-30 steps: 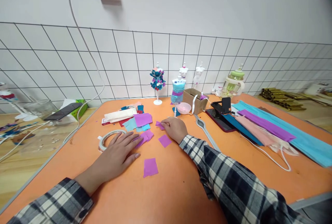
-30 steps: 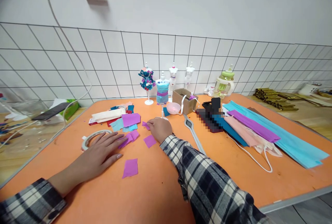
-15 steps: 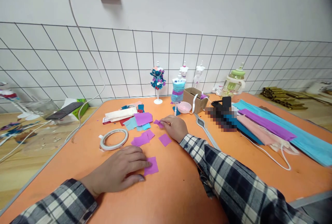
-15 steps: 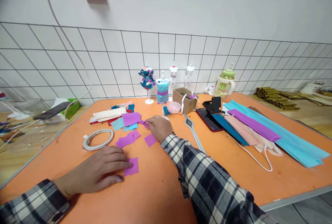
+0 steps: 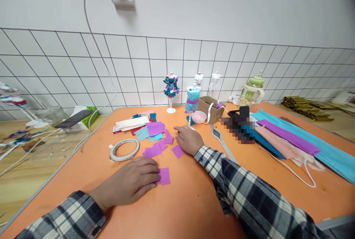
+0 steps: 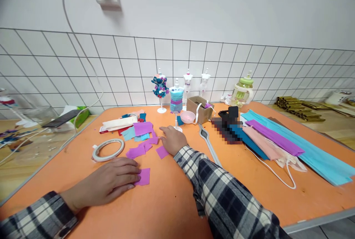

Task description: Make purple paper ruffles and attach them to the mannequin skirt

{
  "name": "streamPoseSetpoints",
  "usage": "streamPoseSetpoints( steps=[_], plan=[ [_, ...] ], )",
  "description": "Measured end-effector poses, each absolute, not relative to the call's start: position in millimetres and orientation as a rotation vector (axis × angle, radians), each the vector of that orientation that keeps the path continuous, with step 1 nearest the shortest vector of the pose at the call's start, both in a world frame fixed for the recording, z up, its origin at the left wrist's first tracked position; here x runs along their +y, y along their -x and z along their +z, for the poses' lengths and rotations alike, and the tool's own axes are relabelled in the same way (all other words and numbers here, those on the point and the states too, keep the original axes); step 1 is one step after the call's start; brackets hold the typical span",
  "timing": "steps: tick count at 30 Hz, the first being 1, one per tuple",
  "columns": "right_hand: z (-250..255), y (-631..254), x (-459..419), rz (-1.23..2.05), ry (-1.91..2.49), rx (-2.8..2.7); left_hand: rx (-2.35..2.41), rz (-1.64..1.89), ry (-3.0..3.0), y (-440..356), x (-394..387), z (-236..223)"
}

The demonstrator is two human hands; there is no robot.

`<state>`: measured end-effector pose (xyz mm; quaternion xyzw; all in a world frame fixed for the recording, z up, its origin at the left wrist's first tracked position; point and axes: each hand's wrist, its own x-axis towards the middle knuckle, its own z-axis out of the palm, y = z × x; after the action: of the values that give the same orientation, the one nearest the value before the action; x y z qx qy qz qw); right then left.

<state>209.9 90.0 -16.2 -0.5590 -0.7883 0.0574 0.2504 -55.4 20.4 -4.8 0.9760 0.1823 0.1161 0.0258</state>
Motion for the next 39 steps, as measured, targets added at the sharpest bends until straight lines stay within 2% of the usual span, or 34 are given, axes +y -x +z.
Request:
streamPoseSetpoints(
  steps=[6, 10, 14, 19, 31, 39],
  plan=[
    [-12.4, -219.0, 51.2, 0.133, 1.308, -2.492, 0.545, 0.356, -2.989, 55.0, 16.6, 0.4],
    [-15.6, -217.1, 37.6, 0.003, 1.237, -2.667, 0.528, 0.383, -2.984, 50.9, 14.3, 1.6],
    [-17.4, -210.9, 41.8, -0.069, 1.402, -2.504, 0.527, 0.421, -2.991, 47.0, 13.1, -0.2],
    [-17.5, -200.7, 51.7, -0.105, 1.338, -2.437, 0.54, 0.375, -3.002, 42.5, 11.1, -0.9],
    [-13.8, -208.5, 50.5, 0.142, 1.504, -2.324, 0.56, 0.498, -3.0, 41.6, 9.3, 2.0],
    [-19.2, -205.0, 61.1, -0.071, 1.531, -2.258, 0.546, 0.503, -2.993, 39.6, 8.9, 2.1]
  ],
)
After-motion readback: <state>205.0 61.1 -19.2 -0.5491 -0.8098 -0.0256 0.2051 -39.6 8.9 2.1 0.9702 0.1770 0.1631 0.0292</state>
